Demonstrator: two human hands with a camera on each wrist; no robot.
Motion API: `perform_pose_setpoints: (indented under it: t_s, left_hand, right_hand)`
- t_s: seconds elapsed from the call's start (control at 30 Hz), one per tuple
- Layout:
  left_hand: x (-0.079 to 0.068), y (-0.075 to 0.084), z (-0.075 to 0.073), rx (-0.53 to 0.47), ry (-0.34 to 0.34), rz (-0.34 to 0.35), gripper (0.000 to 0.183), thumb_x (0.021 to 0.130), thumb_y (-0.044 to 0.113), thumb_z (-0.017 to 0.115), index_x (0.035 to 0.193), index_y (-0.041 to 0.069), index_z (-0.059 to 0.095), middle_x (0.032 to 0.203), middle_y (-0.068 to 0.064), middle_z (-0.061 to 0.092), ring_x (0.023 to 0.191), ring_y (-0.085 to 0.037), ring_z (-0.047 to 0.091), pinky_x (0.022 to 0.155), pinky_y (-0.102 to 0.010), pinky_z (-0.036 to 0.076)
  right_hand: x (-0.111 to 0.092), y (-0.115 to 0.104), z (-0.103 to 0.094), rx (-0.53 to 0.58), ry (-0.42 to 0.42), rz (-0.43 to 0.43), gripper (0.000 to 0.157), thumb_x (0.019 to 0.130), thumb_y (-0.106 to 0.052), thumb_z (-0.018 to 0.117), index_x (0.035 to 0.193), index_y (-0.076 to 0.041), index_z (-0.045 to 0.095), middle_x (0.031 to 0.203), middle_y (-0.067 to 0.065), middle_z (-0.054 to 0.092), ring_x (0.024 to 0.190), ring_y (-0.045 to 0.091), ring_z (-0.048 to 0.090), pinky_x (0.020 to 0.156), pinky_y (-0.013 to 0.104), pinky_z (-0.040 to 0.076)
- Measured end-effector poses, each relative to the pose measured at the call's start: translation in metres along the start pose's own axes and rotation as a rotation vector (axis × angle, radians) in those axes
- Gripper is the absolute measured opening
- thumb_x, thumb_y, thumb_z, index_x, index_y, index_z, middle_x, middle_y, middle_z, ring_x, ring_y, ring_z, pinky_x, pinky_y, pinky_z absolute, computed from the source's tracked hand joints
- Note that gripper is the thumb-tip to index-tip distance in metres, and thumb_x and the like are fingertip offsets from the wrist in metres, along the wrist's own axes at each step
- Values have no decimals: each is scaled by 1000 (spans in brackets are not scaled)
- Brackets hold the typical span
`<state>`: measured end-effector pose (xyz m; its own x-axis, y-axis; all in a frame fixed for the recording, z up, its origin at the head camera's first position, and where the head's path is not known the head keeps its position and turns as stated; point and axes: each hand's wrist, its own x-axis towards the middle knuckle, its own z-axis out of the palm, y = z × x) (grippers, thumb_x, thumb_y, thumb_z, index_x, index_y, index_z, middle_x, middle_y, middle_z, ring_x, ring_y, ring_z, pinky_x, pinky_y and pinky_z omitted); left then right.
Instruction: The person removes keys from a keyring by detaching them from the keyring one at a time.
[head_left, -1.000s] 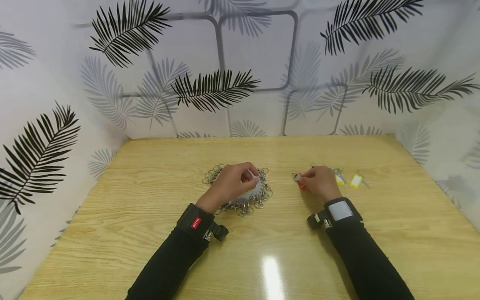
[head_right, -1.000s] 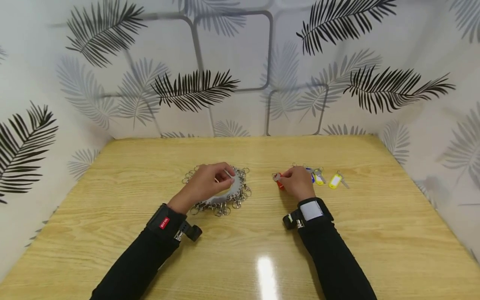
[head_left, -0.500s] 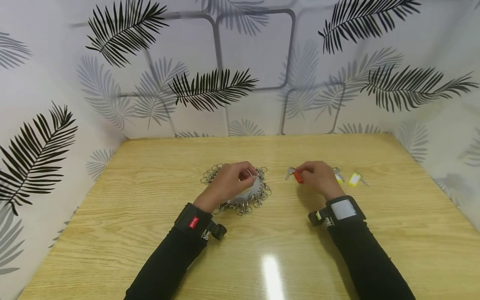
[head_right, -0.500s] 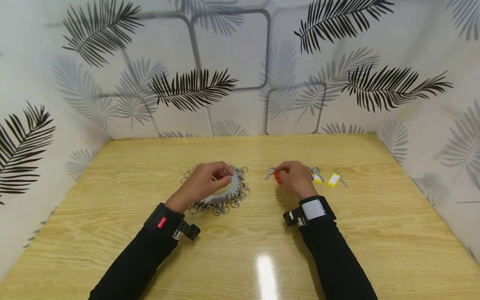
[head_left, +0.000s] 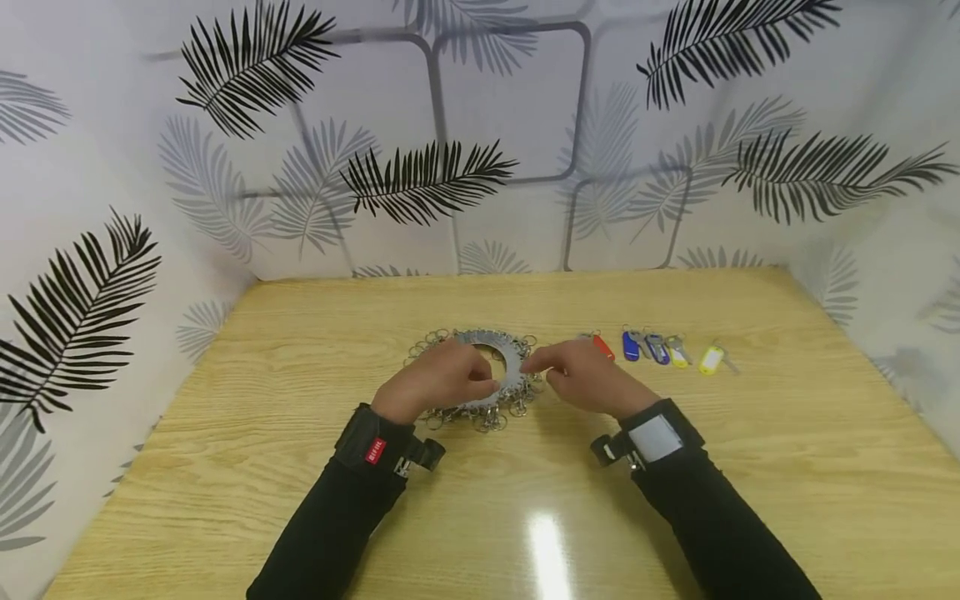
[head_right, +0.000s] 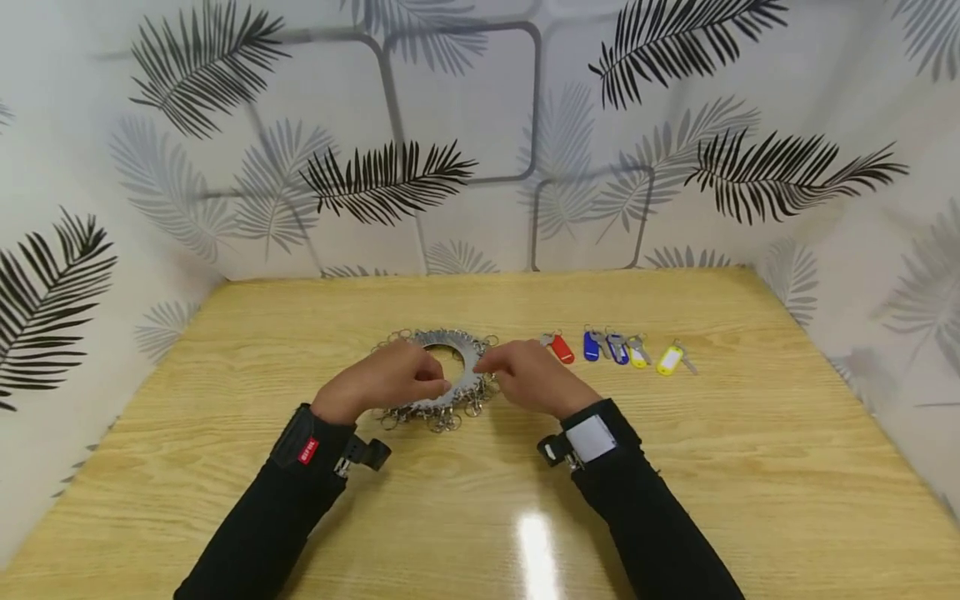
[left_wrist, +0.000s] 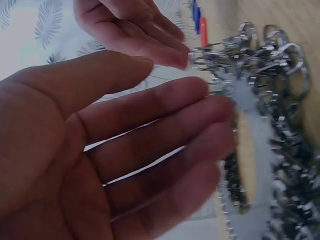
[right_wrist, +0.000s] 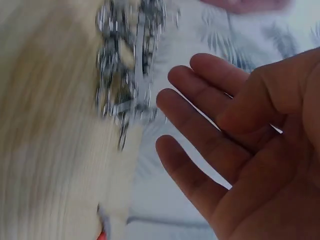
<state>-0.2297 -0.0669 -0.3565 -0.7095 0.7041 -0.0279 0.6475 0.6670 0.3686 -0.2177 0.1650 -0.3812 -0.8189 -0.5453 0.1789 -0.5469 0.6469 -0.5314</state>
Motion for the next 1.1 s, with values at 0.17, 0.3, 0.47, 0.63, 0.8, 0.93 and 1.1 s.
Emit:
perform_pose_setpoints:
  t_s: [0.17, 0.3, 0.47, 0.63, 0.8, 0.93, 1.1]
  left_hand:
    - [-5, 10, -4, 75, -72, -41, 46, 97, 23, 58, 53, 20, 42, 51, 8, 25, 45, -8, 21, 53, -27, 28]
    - [-6, 14, -2, 84, -118, -92, 50, 97, 25, 57, 50, 21, 41, 48, 9, 25, 43, -7, 22, 47, -25, 25]
    - [-4, 14, -1, 85, -111, -133, 51, 98, 22, 54, 50, 20, 39, 49, 8, 25, 44, -9, 23, 48, -26, 26]
    - [2, 6, 0, 96, -53, -184, 50, 97, 17, 52, 49, 19, 40, 49, 7, 28, 44, -10, 27, 49, -28, 27]
    - [13, -16, 6, 83, 46, -239, 36, 98, 16, 53, 62, 14, 61, 55, 4, 41, 49, -12, 36, 53, -30, 32]
    - [18, -41, 18, 87, 168, -281, 20, 97, 16, 55, 107, 13, 73, 85, -3, 67, 68, -18, 56, 66, -34, 44]
    - [20, -66, 31, 1, 224, -325, 40, 98, 18, 55, 138, 12, 56, 128, -10, 62, 112, -28, 60, 94, -41, 47]
  right_hand:
    - [8, -22, 19, -114, -45, -60, 41, 85, 12, 46, 112, -4, 72, 107, 8, 72, 87, 18, 67, 77, 34, 55]
    - [8, -27, 26, -212, -56, -28, 38, 85, 11, 51, 115, -4, 68, 96, 7, 72, 70, 11, 59, 67, 29, 52]
    - [12, -28, 30, -292, -67, -6, 31, 87, 8, 54, 113, -4, 66, 76, 2, 65, 57, 11, 44, 58, 27, 44]
    - [28, -27, 31, -337, -61, 33, 23, 90, 3, 56, 108, -5, 68, 76, 2, 63, 60, 13, 47, 60, 29, 45]
    - [56, -16, 35, -350, -39, 67, 13, 92, -1, 57, 102, -3, 65, 73, 5, 59, 58, 16, 46, 57, 32, 43]
    - [82, -7, 44, -369, -15, 124, 13, 94, -4, 57, 106, -3, 63, 80, 10, 63, 64, 21, 56, 60, 35, 46]
    - [109, -3, 53, -417, -42, 225, 18, 91, -7, 60, 109, -3, 62, 95, 14, 69, 79, 27, 65, 68, 39, 52]
